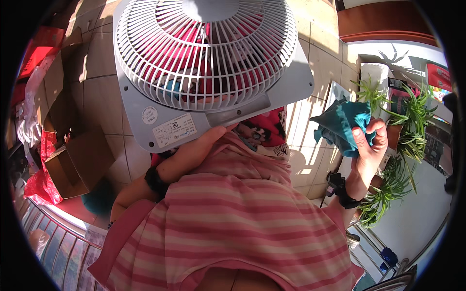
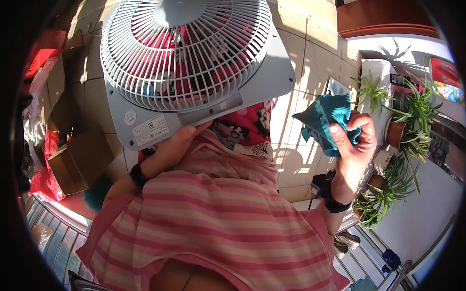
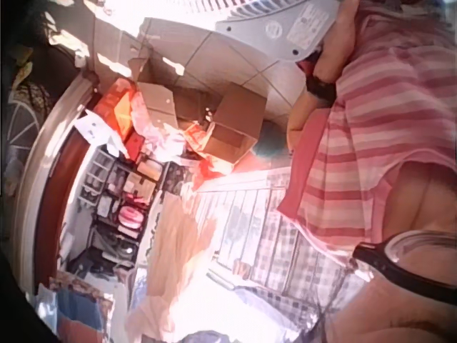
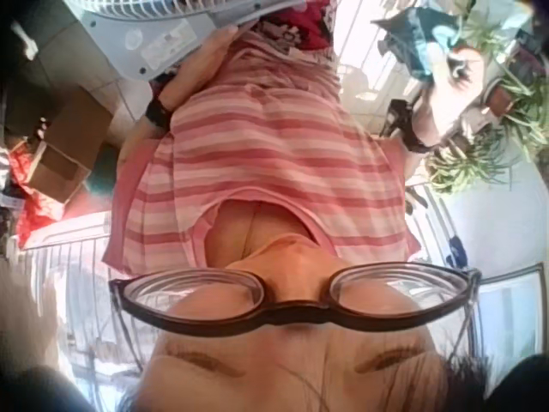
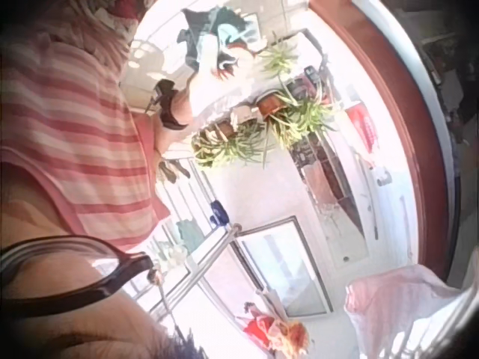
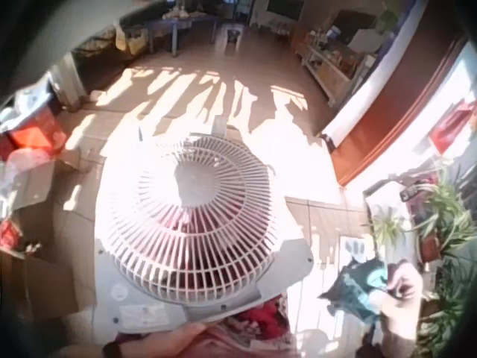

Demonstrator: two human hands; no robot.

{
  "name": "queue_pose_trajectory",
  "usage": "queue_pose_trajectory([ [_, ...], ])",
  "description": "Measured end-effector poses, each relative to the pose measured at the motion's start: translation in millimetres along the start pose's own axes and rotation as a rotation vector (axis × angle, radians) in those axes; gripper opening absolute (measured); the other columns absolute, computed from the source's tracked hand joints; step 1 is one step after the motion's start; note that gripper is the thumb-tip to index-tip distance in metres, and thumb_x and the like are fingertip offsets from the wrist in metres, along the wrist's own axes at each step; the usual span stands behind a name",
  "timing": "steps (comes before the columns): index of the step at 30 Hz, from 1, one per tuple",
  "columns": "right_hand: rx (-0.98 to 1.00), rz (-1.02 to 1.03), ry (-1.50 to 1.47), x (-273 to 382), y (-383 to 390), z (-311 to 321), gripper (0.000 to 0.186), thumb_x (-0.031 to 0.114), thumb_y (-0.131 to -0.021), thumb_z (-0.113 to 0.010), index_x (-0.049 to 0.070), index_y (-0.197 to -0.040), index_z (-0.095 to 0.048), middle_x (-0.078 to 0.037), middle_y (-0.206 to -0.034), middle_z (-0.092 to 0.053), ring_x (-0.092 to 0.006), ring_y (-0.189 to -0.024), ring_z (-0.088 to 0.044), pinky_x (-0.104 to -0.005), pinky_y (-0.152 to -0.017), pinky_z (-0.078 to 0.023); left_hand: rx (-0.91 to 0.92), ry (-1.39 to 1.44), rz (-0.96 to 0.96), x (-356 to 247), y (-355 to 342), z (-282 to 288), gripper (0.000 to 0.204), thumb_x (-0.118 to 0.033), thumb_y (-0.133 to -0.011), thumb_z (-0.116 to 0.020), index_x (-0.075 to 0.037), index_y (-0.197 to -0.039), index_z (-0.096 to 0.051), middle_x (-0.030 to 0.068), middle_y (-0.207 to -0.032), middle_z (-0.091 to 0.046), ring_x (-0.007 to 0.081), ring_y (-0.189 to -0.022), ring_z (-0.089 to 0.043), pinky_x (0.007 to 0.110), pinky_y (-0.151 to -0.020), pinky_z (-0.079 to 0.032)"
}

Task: The person is repairing a small white electric fan. They use a screwdriver to remove screws from the fan's casing, then reassemble the fan by screwing the parts back together.

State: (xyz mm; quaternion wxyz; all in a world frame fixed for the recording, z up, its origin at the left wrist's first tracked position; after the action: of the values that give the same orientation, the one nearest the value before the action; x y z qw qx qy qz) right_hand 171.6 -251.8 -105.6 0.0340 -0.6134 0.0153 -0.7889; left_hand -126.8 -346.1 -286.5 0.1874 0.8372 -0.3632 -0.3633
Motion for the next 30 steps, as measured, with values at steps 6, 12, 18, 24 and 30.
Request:
queue_pose_trajectory([
  [6, 0.439, 0.34, 0.624, -12, 8, -163, 0.03, -0.006, -0.079, -0.065, 0.004, -0.107, -0.057, -0.011, -0.099, -0.068, -0.0306, -0.088, -0.067, -0.0364, -0.075, -0.054, 0.121, -0.107, -0.112, -18, 1, -14, 0.051, -0.019, -0.098, -0.048, -0.007, -0.146, -0.036, 0.0061, -0.144, -0.046, 0.0181, -0.131, -0.046, 0.031, -0.102, -0.041],
  [12, 0.57, 0.427, 0.84, -14, 9, -183, 0.034, -0.006, -0.078, -0.063, 0.001, -0.11, -0.053, -0.013, -0.1, -0.064, -0.0318, -0.087, -0.063, -0.0392, -0.074, -0.053, 0.014, -0.094, 0.044, -3, -1, -1, 0.046, -0.019, -0.098, -0.052, -0.002, -0.14, -0.046, 0.0087, -0.14, -0.05, 0.0164, -0.127, -0.048, 0.031, -0.105, -0.039],
  [18, 0.533, 0.467, 0.76, -17, 15, -192, 0.035, -0.008, -0.078, -0.062, -0.002, -0.111, -0.051, -0.017, -0.102, -0.063, -0.0336, -0.086, -0.063, -0.0397, -0.073, -0.053, 0.039, -0.103, -0.071, -10, -5, -1, 0.044, -0.019, -0.099, -0.051, 0.001, -0.138, -0.048, 0.0094, -0.138, -0.052, 0.017, -0.126, -0.048, 0.032, -0.108, -0.038],
  [24, 0.514, 0.473, 0.655, -10, 22, -204, 0.032, -0.011, -0.079, -0.062, -0.004, -0.108, -0.051, -0.016, -0.099, -0.063, -0.032, -0.08, -0.062, -0.0385, -0.067, -0.053, 0.061, -0.125, -0.04, -9, -3, -4, 0.04, -0.017, -0.1, -0.05, 0.0, -0.136, -0.05, 0.0086, -0.134, -0.054, 0.017, -0.122, -0.051, 0.031, -0.105, -0.04],
  [30, 0.437, 0.461, 0.671, -3, 26, -218, 0.029, -0.011, -0.079, -0.063, -0.005, -0.105, -0.053, -0.015, -0.094, -0.063, -0.0309, -0.075, -0.061, -0.0381, -0.064, -0.052, 0.057, -0.12, -0.087, -14, -1, -7, 0.035, -0.017, -0.1, -0.051, -0.002, -0.131, -0.056, 0.0078, -0.129, -0.058, 0.0154, -0.117, -0.055, 0.031, -0.101, -0.043],
])
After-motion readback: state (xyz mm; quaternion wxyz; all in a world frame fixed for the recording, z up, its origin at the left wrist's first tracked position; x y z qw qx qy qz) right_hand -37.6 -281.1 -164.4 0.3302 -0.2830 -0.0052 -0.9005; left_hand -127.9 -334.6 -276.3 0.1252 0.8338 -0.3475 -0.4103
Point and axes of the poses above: each hand's wrist, its own y-axis away from the middle knuckle, its own z-axis out of the back of the hand, x = y × z, the point moved 8 cm from there along -y, towards the middle knuckle
